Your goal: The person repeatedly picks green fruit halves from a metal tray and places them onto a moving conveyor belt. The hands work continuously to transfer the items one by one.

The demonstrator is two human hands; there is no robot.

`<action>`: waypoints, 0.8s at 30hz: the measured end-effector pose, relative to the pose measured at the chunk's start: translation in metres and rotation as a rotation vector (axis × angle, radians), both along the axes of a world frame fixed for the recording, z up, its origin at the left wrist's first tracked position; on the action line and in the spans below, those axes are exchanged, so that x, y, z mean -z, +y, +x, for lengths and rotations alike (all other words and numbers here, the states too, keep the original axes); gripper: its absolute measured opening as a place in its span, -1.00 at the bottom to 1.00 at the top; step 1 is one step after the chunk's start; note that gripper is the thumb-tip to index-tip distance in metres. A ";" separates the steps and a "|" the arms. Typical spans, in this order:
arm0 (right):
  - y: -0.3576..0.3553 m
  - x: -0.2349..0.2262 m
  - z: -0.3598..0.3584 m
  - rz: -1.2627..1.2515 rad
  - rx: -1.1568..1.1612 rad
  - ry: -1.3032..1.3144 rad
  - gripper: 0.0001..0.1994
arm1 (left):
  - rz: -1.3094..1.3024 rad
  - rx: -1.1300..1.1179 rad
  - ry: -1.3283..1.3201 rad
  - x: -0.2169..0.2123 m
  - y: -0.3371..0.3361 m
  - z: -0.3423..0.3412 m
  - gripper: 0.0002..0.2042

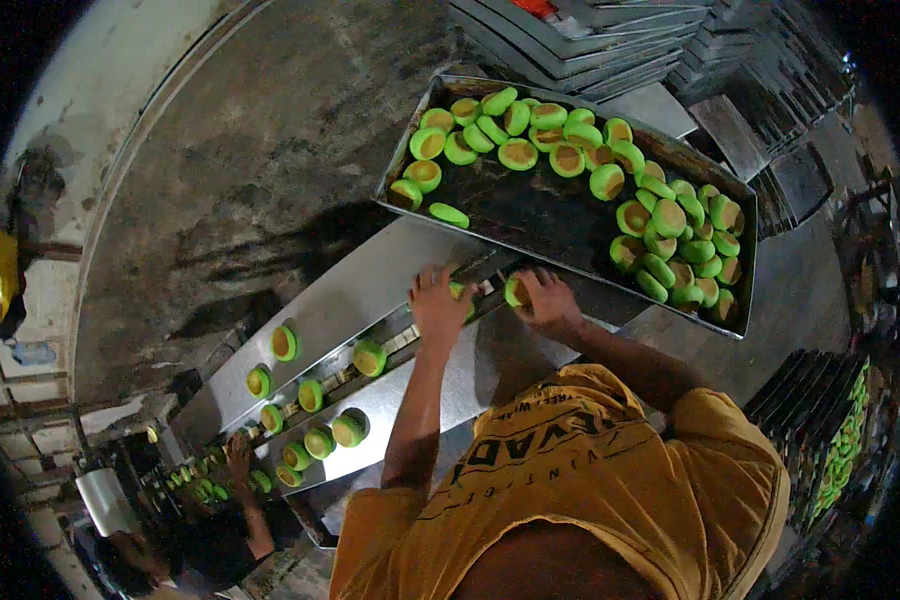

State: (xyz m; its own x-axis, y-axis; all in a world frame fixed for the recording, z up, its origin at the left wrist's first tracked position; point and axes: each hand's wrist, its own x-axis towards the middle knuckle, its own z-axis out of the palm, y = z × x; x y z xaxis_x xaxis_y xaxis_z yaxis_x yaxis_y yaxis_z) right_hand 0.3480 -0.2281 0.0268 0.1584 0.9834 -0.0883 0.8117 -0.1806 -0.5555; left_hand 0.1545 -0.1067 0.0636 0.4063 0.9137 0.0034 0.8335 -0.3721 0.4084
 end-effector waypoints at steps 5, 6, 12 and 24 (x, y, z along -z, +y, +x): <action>0.049 0.029 -0.012 -0.216 -0.019 0.113 -0.55 | 0.233 0.207 -0.015 -0.026 0.087 0.075 -0.42; 0.054 0.041 -0.008 -0.190 -0.051 0.111 -0.59 | 0.222 0.199 0.117 -0.029 0.095 0.091 -0.44; 0.037 -0.064 0.068 0.073 -0.158 -0.114 -0.74 | -0.237 0.220 0.393 -0.018 0.152 0.110 -0.54; 0.006 -0.072 0.271 0.238 0.513 -0.586 -0.21 | -1.179 -0.430 -1.589 -0.025 0.026 0.001 -0.64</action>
State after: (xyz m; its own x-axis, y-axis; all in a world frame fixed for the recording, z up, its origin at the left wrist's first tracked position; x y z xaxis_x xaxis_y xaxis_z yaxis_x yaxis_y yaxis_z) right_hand 0.6187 -0.2222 0.0986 0.5502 0.7578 0.3507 0.8306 -0.5399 -0.1366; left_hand 0.1556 -0.0812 0.0888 0.4432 0.7545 -0.4840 -0.4932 0.6561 0.5712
